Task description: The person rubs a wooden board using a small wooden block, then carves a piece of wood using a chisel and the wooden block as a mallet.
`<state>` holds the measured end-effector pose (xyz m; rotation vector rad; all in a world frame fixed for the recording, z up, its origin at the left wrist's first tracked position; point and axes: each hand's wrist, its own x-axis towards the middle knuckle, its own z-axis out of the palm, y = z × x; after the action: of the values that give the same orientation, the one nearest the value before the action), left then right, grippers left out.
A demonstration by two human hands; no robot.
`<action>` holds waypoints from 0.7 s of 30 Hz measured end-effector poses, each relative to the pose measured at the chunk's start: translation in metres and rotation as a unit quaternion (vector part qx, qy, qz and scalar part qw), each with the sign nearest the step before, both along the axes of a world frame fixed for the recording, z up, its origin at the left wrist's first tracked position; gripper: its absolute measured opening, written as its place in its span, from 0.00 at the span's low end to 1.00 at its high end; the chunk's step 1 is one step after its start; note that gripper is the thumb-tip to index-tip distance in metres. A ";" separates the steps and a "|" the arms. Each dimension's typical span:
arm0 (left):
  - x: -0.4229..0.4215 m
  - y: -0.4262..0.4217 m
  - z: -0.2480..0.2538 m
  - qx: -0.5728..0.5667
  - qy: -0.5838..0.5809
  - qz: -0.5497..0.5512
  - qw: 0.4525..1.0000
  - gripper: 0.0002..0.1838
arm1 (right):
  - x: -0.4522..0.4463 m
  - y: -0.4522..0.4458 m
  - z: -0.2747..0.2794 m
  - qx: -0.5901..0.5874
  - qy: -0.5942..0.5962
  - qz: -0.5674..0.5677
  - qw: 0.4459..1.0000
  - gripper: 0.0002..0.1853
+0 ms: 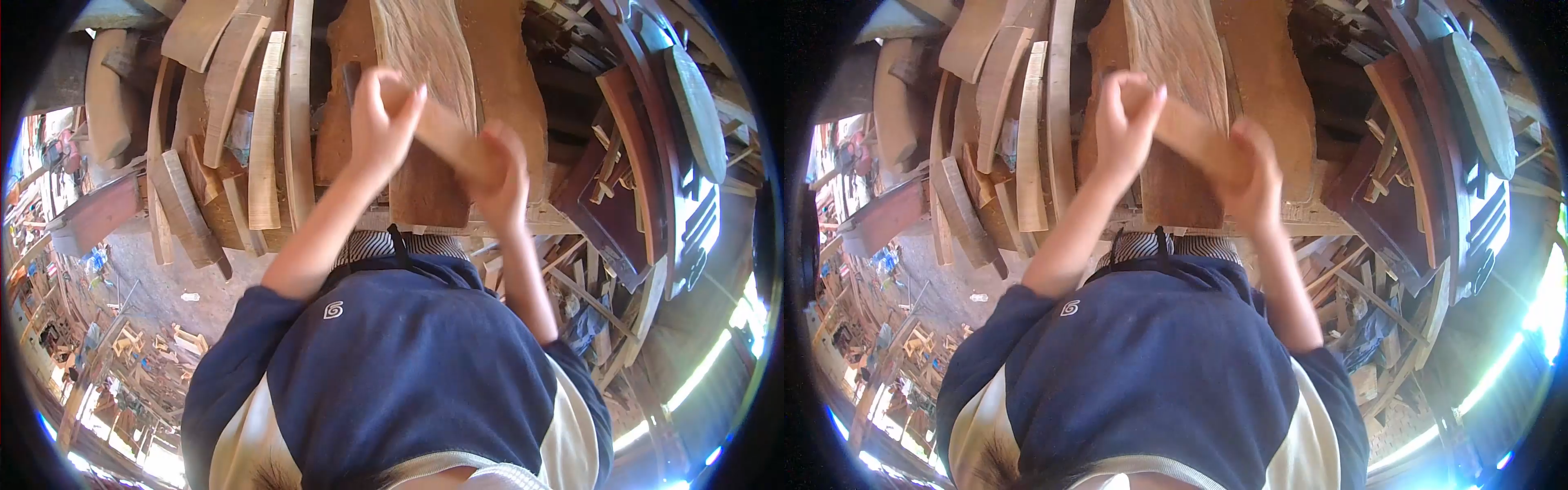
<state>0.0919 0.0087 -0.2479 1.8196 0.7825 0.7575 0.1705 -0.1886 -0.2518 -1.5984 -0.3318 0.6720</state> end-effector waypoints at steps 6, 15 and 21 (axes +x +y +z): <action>0.030 0.029 0.003 0.049 0.031 0.086 0.995 0.18 | 0.131 0.155 -0.028 -0.043 -0.402 0.083 0.911 0.43; -0.091 -0.070 0.009 -0.216 -0.055 -0.064 0.973 0.14 | -0.046 0.050 0.047 -0.079 -0.256 0.212 0.940 0.29; -0.048 -0.057 -0.004 -0.158 -0.058 -0.024 0.985 0.24 | -0.072 0.017 0.046 -0.085 -0.252 0.206 0.942 0.31</action>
<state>0.0442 -0.0480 -0.2518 1.4908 0.7343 0.6615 0.0984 -0.1718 -0.2055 -1.8782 -1.0331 0.6056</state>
